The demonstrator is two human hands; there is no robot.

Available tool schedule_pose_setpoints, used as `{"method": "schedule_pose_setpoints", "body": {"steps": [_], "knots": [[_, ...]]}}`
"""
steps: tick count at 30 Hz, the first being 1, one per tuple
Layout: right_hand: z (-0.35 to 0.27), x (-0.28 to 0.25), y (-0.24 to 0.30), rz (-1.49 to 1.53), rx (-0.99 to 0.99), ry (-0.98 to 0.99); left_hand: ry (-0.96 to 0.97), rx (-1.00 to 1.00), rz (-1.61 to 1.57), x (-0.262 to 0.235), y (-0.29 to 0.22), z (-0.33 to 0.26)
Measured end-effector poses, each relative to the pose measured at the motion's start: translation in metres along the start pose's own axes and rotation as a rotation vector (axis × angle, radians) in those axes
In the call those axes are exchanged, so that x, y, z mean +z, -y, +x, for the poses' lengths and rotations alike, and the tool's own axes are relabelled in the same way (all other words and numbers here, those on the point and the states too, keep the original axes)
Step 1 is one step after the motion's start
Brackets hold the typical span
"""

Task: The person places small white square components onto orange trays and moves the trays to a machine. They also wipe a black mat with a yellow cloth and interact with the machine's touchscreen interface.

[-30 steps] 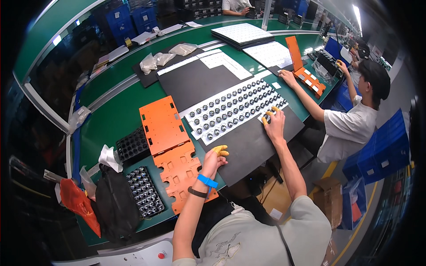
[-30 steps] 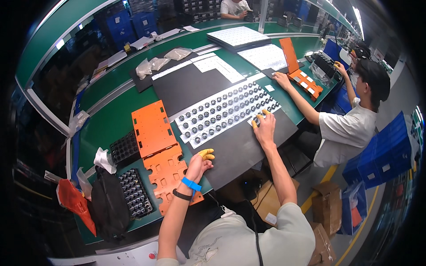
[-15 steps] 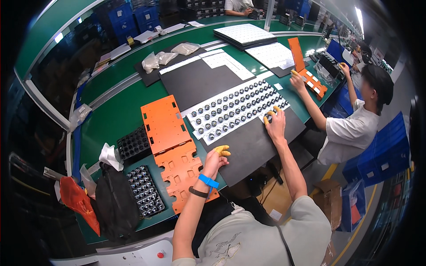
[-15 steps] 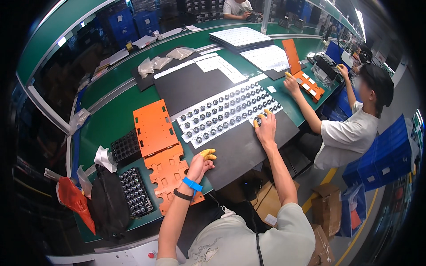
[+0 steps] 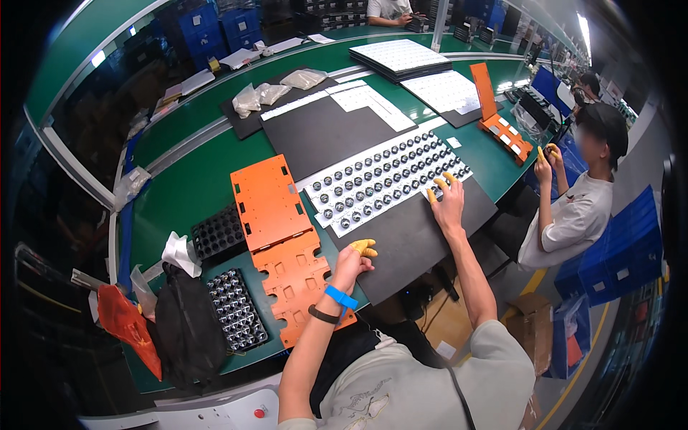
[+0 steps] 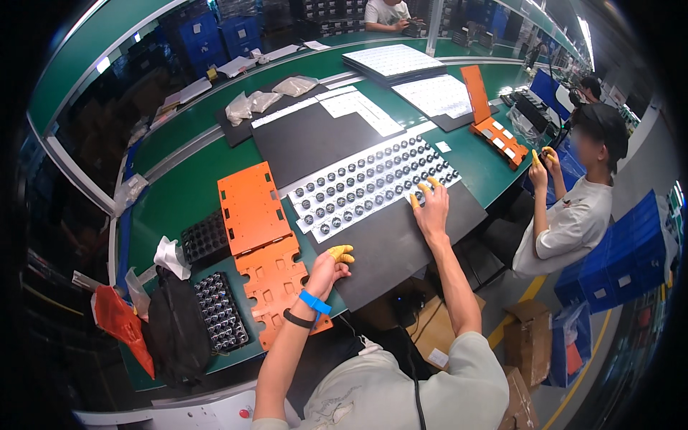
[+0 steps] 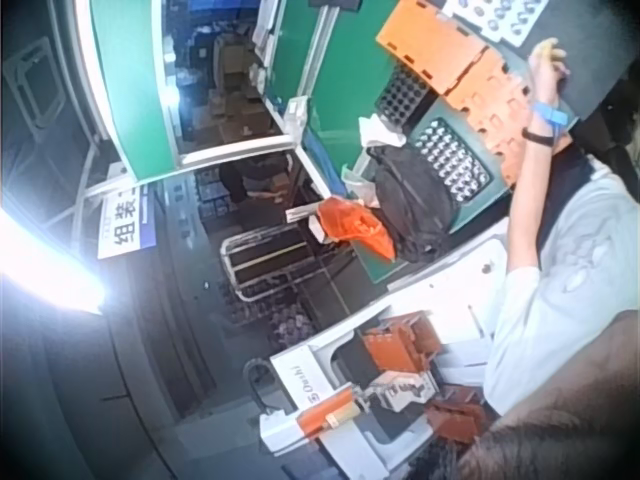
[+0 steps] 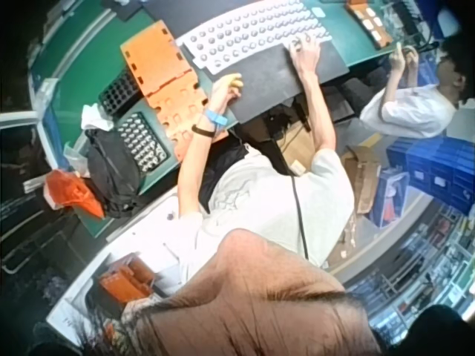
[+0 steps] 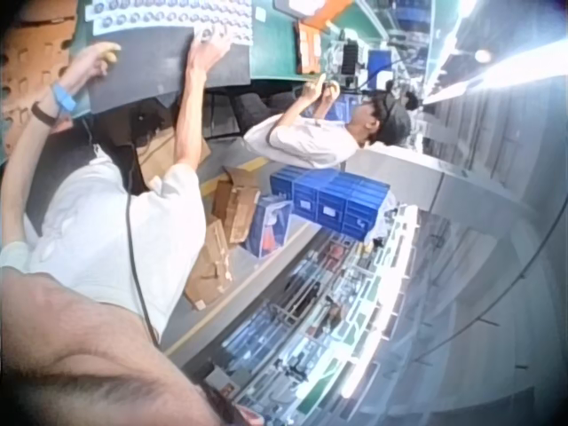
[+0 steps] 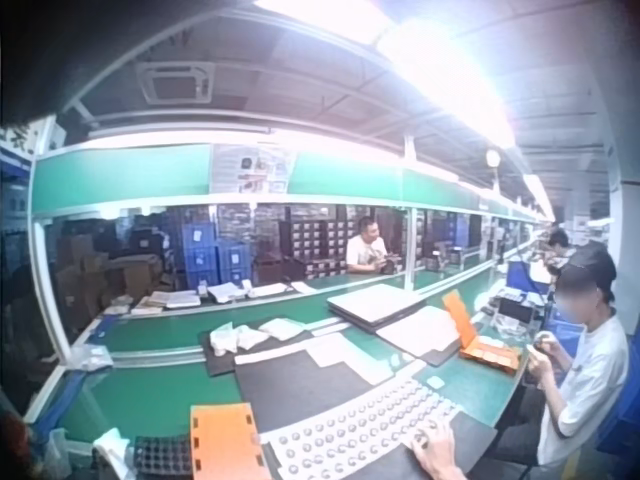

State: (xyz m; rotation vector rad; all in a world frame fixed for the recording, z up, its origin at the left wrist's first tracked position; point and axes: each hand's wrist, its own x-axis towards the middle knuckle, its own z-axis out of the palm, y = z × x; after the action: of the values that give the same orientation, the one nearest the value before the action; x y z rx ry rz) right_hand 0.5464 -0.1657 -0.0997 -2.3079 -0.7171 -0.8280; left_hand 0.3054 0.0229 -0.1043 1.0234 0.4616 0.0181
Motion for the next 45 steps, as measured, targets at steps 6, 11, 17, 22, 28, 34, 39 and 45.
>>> {"method": "schedule_pose_setpoints", "body": {"steps": [6,11,17,22,28,34,39,45], "knots": [[0.025,0.008,0.025,0.117,-0.073,-0.062,0.009,0.016,-0.01,-0.001,0.003,0.0],[0.064,0.039,0.03,0.228,-0.07,-0.046,-0.012,0.042,0.086,0.004,0.007,0.004],[0.121,0.093,0.028,0.27,-0.071,-0.044,-0.034,0.168,0.336,0.011,0.022,-0.001],[0.154,0.133,0.022,0.205,0.039,0.075,-0.078,0.23,0.646,0.024,0.018,-0.007],[0.178,0.185,0.006,0.067,0.136,0.134,-0.171,0.249,0.896,0.034,0.009,-0.012],[0.211,0.231,0.026,0.008,0.189,0.247,-0.085,0.369,1.274,0.042,0.003,-0.022],[0.236,0.298,0.052,-0.026,-0.058,0.135,0.017,0.349,1.372,0.041,0.002,-0.027],[0.264,0.346,0.091,0.177,-0.131,0.217,-0.005,0.332,1.212,0.043,0.004,-0.036]]}}
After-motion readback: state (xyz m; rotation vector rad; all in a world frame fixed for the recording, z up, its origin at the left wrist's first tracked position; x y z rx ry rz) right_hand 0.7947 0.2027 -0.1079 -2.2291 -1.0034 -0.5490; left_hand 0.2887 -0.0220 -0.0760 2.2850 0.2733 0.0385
